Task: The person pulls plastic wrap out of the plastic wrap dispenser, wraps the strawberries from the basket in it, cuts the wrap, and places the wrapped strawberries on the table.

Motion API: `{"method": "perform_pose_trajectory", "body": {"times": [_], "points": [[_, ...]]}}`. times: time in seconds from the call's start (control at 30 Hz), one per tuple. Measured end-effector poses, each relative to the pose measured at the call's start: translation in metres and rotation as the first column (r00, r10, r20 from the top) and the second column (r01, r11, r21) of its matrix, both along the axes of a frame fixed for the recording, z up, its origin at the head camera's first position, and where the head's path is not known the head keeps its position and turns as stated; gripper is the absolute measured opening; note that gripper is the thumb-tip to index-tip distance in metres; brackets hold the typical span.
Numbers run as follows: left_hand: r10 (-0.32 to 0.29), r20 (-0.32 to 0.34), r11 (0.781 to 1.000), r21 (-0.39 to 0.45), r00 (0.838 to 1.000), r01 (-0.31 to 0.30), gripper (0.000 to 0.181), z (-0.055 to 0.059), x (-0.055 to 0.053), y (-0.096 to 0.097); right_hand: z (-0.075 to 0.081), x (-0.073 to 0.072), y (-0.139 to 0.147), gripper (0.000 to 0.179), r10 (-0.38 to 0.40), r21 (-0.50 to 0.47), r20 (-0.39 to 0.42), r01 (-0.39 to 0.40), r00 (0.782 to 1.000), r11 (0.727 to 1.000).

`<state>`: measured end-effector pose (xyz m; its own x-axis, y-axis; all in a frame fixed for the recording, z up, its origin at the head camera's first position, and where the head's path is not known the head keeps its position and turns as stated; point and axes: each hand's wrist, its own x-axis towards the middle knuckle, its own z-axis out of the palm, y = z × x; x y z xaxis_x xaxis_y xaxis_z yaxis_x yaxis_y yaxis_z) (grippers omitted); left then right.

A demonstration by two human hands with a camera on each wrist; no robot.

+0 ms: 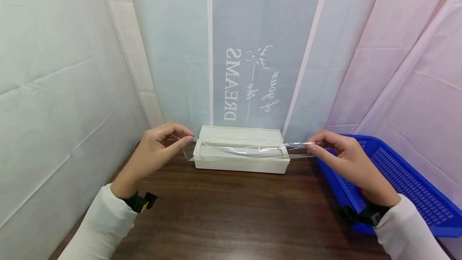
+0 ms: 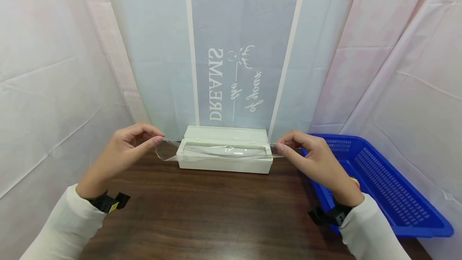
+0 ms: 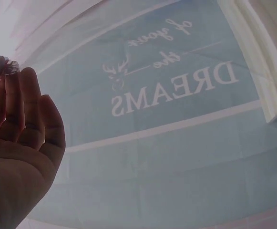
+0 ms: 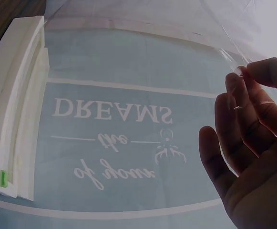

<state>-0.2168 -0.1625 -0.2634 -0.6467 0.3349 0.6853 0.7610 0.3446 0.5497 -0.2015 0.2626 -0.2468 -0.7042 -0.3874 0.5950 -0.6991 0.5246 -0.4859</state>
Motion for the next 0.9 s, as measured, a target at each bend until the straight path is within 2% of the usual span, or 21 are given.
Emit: {"method": "perform_pose_trajectory", "body": {"times": [0.07, 0.13, 0.27, 0.37, 0.57, 0.7, 0.8, 0.9], "points": [[-0.023, 0.031, 1.000, 0.000, 0.999, 0.023, 0.017, -0.004, -0.001, -0.001, -0.004, 0.001, 0.002, 0.018, 0.028, -0.021, 0.029, -0.027, 0.999, 0.999], [-0.047, 0.067, 0.999, 0.000, 0.997, 0.047, 0.016, -0.007, -0.001, -0.002, -0.009, 0.001, 0.003, 0.019, 0.100, -0.050, 0.040, -0.098, 0.994, 0.994], [-0.088, 0.117, 0.996, -0.020, 0.989, 0.091, 0.014, -0.012, -0.001, -0.002, -0.020, 0.000, 0.004, 0.025, 0.240, -0.075, 0.055, -0.236, 0.969, 0.969], [-0.141, 0.139, 0.989, -0.030, 0.980, 0.146, 0.014, -0.014, 0.001, -0.001, -0.027, -0.001, 0.004, 0.028, 0.300, -0.071, 0.069, -0.295, 0.951, 0.953], [-0.231, 0.166, 0.968, -0.057, 0.959, 0.244, 0.014, -0.013, 0.011, 0.004, -0.039, -0.004, 0.006, 0.029, 0.439, -0.104, 0.149, -0.428, 0.886, 0.898], [-0.255, 0.219, 0.951, -0.119, 0.942, 0.285, 0.009, -0.022, 0.012, 0.004, -0.051, -0.002, 0.008, 0.022, 0.427, -0.050, 0.241, -0.428, 0.872, 0.902], [-0.269, 0.291, 0.932, -0.162, 0.918, 0.325, 0.006, -0.040, 0.006, 0.001, -0.061, -0.001, 0.008, 0.016, 0.407, 0.001, 0.312, -0.429, 0.858, 0.903], [-0.279, 0.367, 0.915, -0.179, 0.887, 0.361, 0.004, -0.056, 0.000, -0.002, -0.071, -0.003, 0.008, 0.014, 0.400, 0.041, 0.336, -0.438, 0.853, 0.898]]}}
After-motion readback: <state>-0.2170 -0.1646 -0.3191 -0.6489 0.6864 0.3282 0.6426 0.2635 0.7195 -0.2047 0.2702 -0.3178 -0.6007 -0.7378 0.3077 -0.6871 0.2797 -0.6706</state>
